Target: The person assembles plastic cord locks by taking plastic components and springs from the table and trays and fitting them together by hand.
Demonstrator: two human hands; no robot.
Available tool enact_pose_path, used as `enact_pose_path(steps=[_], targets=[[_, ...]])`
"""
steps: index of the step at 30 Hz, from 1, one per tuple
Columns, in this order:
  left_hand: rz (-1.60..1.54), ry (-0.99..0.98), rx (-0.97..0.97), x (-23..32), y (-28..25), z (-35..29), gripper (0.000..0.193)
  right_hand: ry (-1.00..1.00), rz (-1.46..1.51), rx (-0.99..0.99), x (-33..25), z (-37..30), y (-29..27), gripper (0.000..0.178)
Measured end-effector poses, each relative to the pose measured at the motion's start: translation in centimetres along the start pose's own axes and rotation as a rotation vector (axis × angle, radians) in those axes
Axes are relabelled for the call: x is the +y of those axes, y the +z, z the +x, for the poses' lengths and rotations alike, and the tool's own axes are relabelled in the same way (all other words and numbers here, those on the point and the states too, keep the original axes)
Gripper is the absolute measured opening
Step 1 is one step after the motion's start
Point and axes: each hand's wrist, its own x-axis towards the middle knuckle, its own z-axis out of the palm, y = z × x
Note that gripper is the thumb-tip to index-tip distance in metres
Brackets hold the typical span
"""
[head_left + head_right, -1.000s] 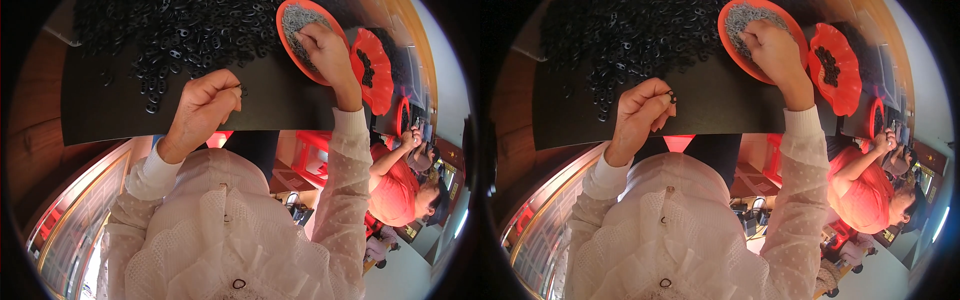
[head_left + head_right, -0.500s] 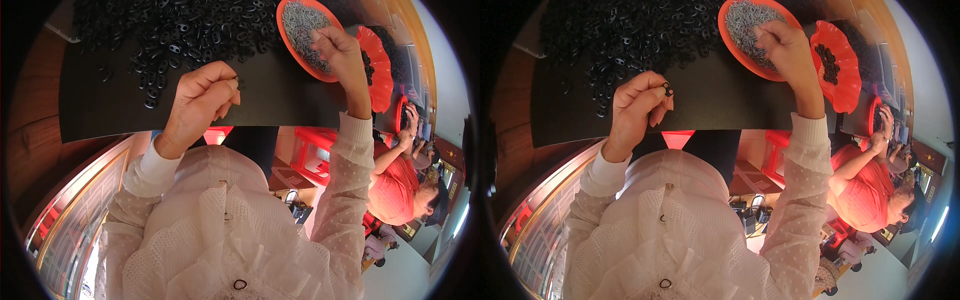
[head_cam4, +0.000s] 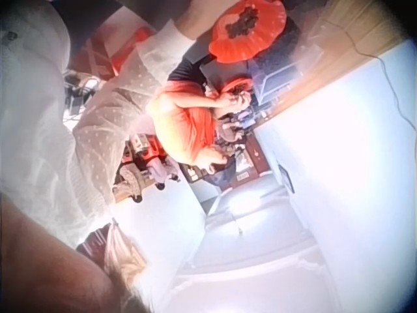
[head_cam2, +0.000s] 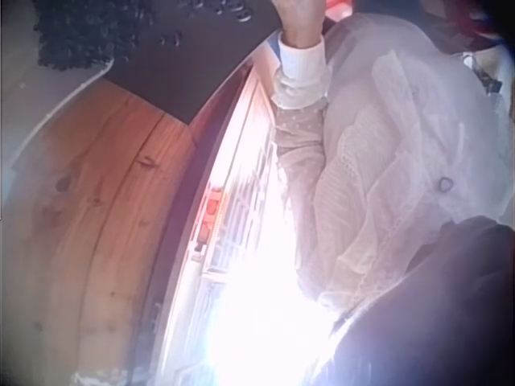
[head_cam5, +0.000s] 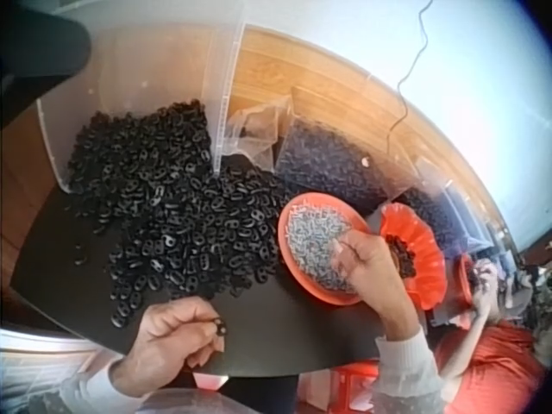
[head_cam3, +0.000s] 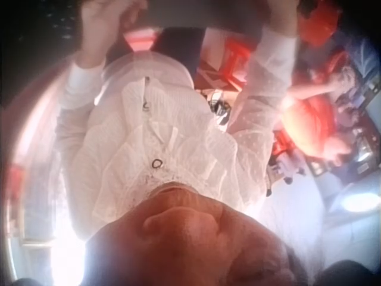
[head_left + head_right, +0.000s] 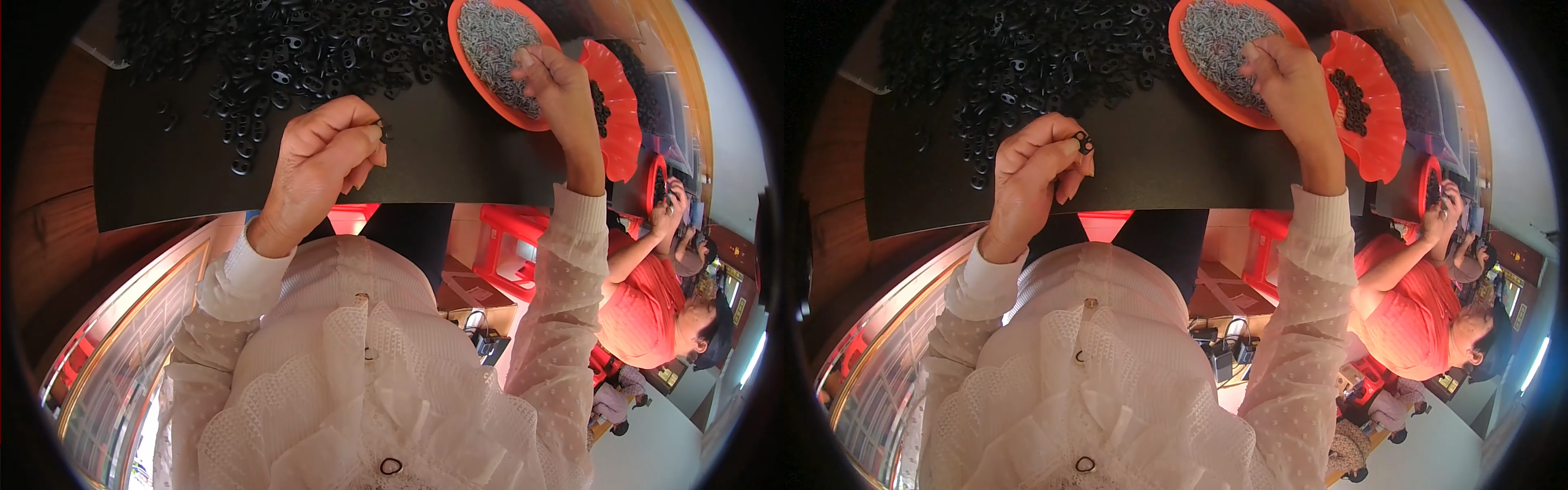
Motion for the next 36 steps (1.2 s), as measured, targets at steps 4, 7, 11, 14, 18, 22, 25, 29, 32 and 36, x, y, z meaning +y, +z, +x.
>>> enact_pose_path(steps=[4, 7, 11, 14, 18, 22, 25, 29, 32, 36], targets=[[0.008, 0.004, 0.003, 0.0, 0.1, -0.1, 0.011, -0.054, -0.217, 0.072, -0.2, -0.3, 0.0, 0.026], [0.027, 0.004, 0.006, 0.0, 0.0, -0.2, 0.011, -0.137, -0.398, 0.113, -0.3, -0.3, 0.1, 0.032], [0.015, 0.015, 0.001, -0.1, 0.0, -0.2, 0.011, -0.176, -0.426, 0.109, 0.1, -0.3, 0.2, 0.033], [0.003, 0.031, 0.001, -0.2, -0.1, -0.2, 0.011, -0.219, -0.365, 0.091, 0.1, -0.3, 0.4, 0.028], [-0.01, 0.04, 0.005, -0.2, -0.2, -0.3, 0.012, -0.173, -0.274, 0.063, -0.3, -0.8, 0.7, 0.022], [0.018, 0.05, -0.021, -0.3, -0.5, -0.3, 0.017, -0.204, -0.056, 0.098, -2.2, -2.0, 2.0, 0.017], [-0.05, 0.061, -0.034, -0.4, -0.7, -0.2, 0.018, -0.07, 0.291, -0.142, -7.1, -4.2, 4.7, 0.018], [-0.123, 0.055, -0.023, -0.3, -0.7, -0.5, 0.014, -0.04, 0.487, -0.273, -9.3, -5.2, 7.3, 0.02], [-0.163, 0.05, -0.008, -0.3, -0.5, -0.4, 0.011, -0.044, 0.509, -0.274, -10.1, -5.4, 8.1, 0.021], [-0.165, 0.067, -0.023, -0.4, -0.6, -0.5, 0.011, 0.002, 0.497, -0.276, -10.7, -5.6, 8.3, 0.019]])
